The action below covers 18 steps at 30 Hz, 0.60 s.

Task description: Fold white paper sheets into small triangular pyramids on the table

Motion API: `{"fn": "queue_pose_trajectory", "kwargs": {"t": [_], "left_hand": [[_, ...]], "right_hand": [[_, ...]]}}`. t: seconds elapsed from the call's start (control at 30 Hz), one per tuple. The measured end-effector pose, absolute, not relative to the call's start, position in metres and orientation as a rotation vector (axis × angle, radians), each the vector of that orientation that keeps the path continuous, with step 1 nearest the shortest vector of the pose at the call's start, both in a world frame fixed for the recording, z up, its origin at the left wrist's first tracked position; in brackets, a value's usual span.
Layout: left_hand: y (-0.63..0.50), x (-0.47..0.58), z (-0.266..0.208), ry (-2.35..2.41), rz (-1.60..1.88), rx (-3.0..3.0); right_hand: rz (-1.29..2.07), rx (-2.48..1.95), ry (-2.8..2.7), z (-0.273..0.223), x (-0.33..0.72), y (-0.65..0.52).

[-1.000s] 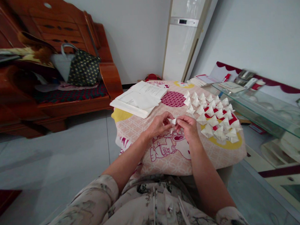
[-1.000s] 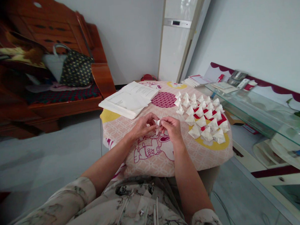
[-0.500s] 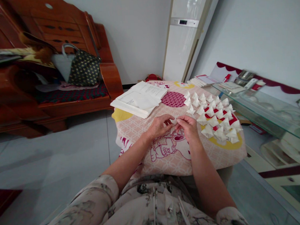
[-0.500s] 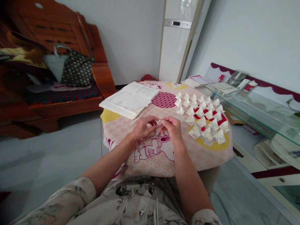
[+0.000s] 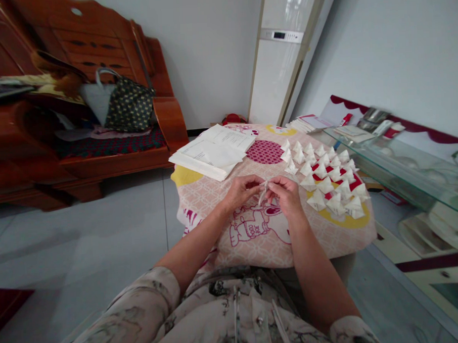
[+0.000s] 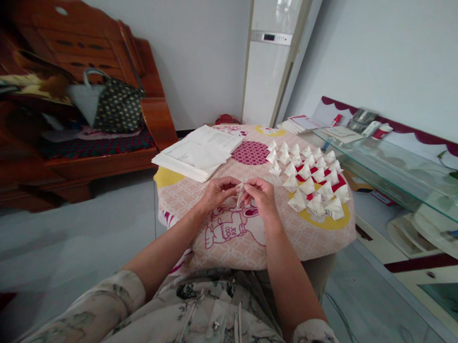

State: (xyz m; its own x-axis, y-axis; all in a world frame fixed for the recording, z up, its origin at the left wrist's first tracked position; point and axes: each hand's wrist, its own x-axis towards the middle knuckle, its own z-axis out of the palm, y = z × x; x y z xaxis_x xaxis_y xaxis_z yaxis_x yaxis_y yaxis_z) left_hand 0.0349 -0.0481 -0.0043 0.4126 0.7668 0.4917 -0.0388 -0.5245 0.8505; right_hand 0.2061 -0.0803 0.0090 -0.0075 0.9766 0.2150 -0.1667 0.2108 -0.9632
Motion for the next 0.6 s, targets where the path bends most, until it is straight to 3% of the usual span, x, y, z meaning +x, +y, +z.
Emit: {"fn": "queue_pose_trajectory", "kwargs": {"t": [0.6], "left_hand": [[-0.0536,0.0315,-0.0068,0.782,1.457,2.260]], "right_hand": [[0.842,-1.109,-1.410,0.0072,0.2016,-0.0844]]}}
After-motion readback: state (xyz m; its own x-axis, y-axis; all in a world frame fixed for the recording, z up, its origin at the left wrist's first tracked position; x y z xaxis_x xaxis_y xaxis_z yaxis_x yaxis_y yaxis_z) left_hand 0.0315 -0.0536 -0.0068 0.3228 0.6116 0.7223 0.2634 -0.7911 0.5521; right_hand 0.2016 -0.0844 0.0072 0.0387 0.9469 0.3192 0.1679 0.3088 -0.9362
